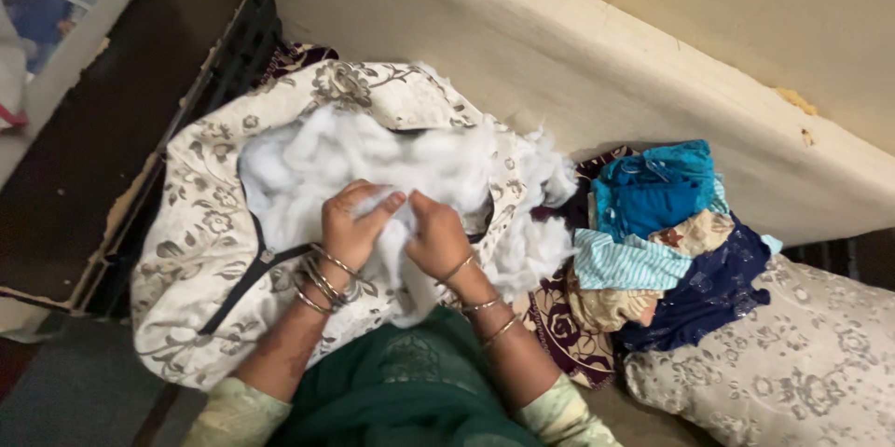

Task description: The person picks up clumps of white synthetic stuffing and places them into the zippered opening of a floral-patterned pillow cover.

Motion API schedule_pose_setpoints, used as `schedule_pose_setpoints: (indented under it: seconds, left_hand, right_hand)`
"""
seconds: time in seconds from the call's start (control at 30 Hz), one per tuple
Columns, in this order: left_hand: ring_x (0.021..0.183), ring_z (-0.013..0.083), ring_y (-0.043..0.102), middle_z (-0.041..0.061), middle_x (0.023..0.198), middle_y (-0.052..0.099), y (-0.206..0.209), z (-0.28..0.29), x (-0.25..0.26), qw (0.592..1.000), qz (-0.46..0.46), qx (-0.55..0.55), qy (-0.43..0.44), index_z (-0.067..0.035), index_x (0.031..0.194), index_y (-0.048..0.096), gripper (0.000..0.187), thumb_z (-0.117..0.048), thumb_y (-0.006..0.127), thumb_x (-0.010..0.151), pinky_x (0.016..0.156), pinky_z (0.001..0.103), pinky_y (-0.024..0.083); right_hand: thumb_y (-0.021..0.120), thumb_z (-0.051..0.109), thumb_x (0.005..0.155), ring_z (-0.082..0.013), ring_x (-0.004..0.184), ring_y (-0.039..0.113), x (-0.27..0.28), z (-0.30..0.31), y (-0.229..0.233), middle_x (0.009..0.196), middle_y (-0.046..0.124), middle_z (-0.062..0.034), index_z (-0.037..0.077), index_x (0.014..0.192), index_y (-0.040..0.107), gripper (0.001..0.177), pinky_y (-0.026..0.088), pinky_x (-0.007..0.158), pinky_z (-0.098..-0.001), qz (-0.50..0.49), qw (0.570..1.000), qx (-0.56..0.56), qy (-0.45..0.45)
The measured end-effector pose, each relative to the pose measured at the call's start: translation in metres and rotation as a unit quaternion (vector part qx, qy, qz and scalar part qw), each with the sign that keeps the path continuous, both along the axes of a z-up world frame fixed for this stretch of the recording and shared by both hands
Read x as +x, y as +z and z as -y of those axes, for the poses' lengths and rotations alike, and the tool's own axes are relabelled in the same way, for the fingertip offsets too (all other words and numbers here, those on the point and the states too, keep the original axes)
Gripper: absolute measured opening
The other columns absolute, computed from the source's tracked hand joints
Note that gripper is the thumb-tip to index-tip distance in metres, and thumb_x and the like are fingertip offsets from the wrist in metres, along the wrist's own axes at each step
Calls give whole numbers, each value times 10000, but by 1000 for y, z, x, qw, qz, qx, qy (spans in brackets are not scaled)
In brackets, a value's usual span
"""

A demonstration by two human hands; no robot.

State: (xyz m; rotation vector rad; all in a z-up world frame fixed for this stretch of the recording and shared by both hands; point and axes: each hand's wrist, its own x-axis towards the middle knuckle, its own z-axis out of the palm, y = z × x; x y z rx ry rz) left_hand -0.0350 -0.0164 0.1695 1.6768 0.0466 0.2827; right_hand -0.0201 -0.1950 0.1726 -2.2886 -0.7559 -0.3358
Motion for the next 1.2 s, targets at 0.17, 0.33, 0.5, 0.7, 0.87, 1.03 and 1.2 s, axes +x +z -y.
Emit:
schedule_pose_setpoints:
  seconds: [0.17, 0.33, 0.5, 0.7, 0.87, 1.03, 1.2]
  left_hand:
    - [812, 122, 654, 7, 918, 705, 10, -44, 0, 998, 16, -44, 41, -58, 1022, 800, 140, -113, 801, 893, 743, 229, 529]
    - [854, 106, 624, -16, 968, 629, 2, -21, 2, 996, 15, -88, -18, -57, 1093, 787, 205, -57, 753, 891, 724, 224, 554]
    - [857, 112, 686, 37, 960, 765, -9, -5, 2, 998, -10, -43, -44, 3, 1014, 778, 183, -11, 815, 836, 780, 251, 571]
    - [816, 140, 666, 76, 954, 764, -7, -55, 5, 986, -59, -130, 81, -22, 1020, 753, 81, -15, 760, 940, 765, 234, 576]
    - [887, 112, 711, 23, 1057, 748, -12, -9, 13, 999, -19, -11, -46, -43, 1082, 722, 356, -8, 808, 738, 750, 243, 553]
    - [871, 126, 715, 66, 965, 808, -6, -31, 3, 995, -80, -36, -38, -26, 1000, 788, 143, -48, 786, 859, 782, 259, 576]
    - [1192, 192, 559, 162, 1280, 648, 15, -18, 9, 988, 103, 16, -114, 23, 1293, 638, 550, -33, 849, 789, 970, 324, 472]
  right_hand:
    - [751, 114, 788, -228, 626, 718, 16, 35, 27, 799, 777, -169, 88, 1246, 697, 462, 587, 588, -347, -298, 925, 59, -227]
    - [773, 124, 765, -193, 708, 728, 17, 35, 50, 1031, 734, -122, 26, 1262, 620, 529, 605, 639, -326, -223, 966, 98, -86]
    - [786, 118, 815, -286, 786, 737, 1, -9, 16, 905, 743, -174, -4, 1132, 702, 350, 589, 734, -366, -139, 987, 47, -73]
    - [637, 12, 805, -141, 651, 699, 34, 61, 7, 872, 775, -107, -24, 1080, 690, 282, 575, 573, -313, -282, 904, 269, -178]
    - [683, -103, 675, -154, 682, 657, 18, 20, -18, 870, 736, -138, -38, 1134, 707, 464, 556, 596, -294, -122, 985, 113, -54]
    - [626, -84, 704, -142, 657, 749, 23, 37, 1, 786, 767, -98, 0, 1096, 702, 408, 621, 564, -313, -370, 866, 293, -166]
    - [852, 46, 772, -225, 961, 716, 36, 45, -19, 1020, 772, -147, -2, 1112, 716, 369, 585, 862, -407, -217, 965, 130, -67]
